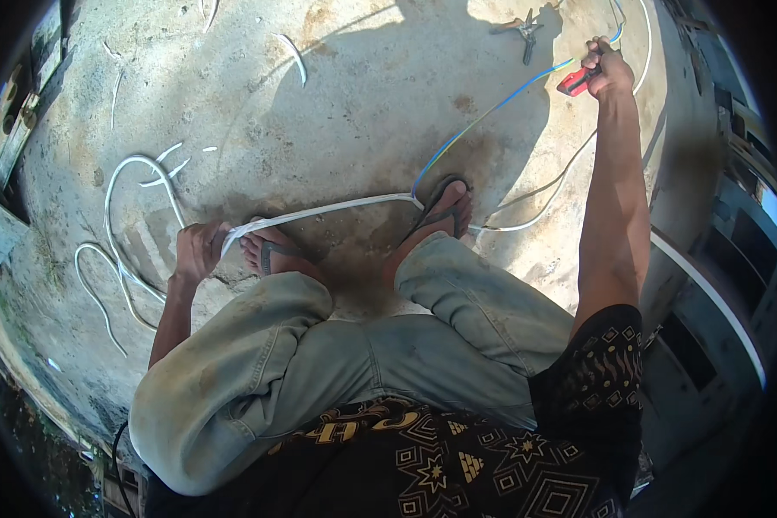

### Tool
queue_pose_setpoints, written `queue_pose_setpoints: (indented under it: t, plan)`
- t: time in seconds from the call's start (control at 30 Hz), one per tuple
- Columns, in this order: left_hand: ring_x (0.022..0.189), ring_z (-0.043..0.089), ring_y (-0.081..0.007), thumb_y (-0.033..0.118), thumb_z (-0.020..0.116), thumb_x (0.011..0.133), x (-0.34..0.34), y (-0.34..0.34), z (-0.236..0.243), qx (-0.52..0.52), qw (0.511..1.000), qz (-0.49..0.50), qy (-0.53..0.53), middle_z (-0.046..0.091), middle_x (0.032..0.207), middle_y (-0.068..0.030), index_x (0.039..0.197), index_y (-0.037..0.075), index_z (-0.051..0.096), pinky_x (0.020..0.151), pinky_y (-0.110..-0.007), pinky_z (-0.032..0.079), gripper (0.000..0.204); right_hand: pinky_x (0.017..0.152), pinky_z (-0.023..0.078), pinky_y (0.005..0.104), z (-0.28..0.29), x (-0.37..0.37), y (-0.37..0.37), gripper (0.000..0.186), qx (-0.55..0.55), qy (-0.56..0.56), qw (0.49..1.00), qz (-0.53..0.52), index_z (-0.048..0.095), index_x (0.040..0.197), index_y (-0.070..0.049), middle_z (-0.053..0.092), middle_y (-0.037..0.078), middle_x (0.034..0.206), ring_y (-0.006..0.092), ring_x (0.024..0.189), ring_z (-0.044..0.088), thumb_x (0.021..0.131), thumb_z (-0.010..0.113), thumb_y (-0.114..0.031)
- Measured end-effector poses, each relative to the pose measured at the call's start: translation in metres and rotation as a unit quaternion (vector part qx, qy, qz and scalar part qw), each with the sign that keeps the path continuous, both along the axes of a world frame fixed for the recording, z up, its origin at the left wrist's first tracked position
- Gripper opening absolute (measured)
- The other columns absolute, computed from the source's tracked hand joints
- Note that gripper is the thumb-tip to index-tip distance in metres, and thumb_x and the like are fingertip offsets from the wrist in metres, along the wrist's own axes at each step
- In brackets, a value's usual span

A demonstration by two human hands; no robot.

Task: Stripping the outer insulation of a long white electrical cable using a utility knife.

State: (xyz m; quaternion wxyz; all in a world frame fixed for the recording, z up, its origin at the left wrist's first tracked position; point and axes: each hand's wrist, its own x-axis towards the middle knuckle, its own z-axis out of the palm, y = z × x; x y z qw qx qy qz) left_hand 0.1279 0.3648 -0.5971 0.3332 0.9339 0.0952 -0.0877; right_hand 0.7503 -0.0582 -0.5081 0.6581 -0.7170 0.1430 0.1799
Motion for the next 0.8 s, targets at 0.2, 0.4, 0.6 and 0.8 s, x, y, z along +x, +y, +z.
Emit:
queue_pose_setpoints:
  t: [0.2, 0.4, 0.6, 0.8]
  plan:
    - [0.068, 0.063, -0.0388, 0.002, 0.063, 0.082, 0.022, 0.045, -0.005, 0.081, 0.996, -0.025, -0.008, 0.065, 0.073, -0.0156, 0.092, 0.006, 0.063, 0.063, -0.045, 0.049, 0.011, 0.047, 0.038, 0.0242, -0.019, -0.028, -0.076, 0.013, 0.071, 0.044, 0.99, -0.117, 0.045, 0.103, -0.002, 0.052, 0.007, 0.081, 0.0105, 0.055, 0.038, 0.108, 0.04, -0.013]
    - [0.076, 0.057, -0.0409, 0.006, 0.057, 0.093, 0.006, 0.175, 0.004, 0.204, 0.979, -0.026, 0.001, 0.061, 0.079, -0.0192, 0.096, 0.002, 0.061, 0.072, -0.047, 0.044, 0.007, 0.048, 0.042, 0.0235, -0.051, -0.05, -0.008, 0.014, 0.102, 0.042, 0.994, 0.016, 0.052, 0.104, -0.002, 0.058, 0.007, 0.081, 0.0081, 0.053, 0.048, 0.104, 0.051, -0.017]
    - [0.124, 0.049, -0.0395, 0.001, 0.053, 0.092, 0.029, 0.125, 0.056, 0.259, 0.955, 0.059, -0.13, 0.055, 0.129, -0.0206, 0.131, 0.005, 0.055, 0.106, -0.051, 0.038, 0.04, 0.049, 0.046, 0.0266, 0.034, -0.168, 0.141, 0.028, -0.13, 0.081, 0.953, 0.261, 0.059, 0.113, 0.005, 0.062, 0.01, 0.084, 0.0124, 0.061, 0.054, 0.099, 0.059, -0.02]
    - [0.145, 0.031, -0.0321, 0.015, 0.063, 0.09, 0.134, -0.007, 0.056, 0.167, 0.952, -0.239, -0.089, 0.046, 0.148, -0.0069, 0.139, 0.014, 0.055, 0.121, -0.053, 0.025, 0.05, 0.051, 0.05, 0.032, -0.008, -0.164, 0.089, 0.049, -0.41, 0.036, 0.596, 0.689, 0.067, 0.097, 0.002, 0.062, 0.015, 0.077, 0.0195, 0.057, 0.064, 0.09, 0.067, -0.047]
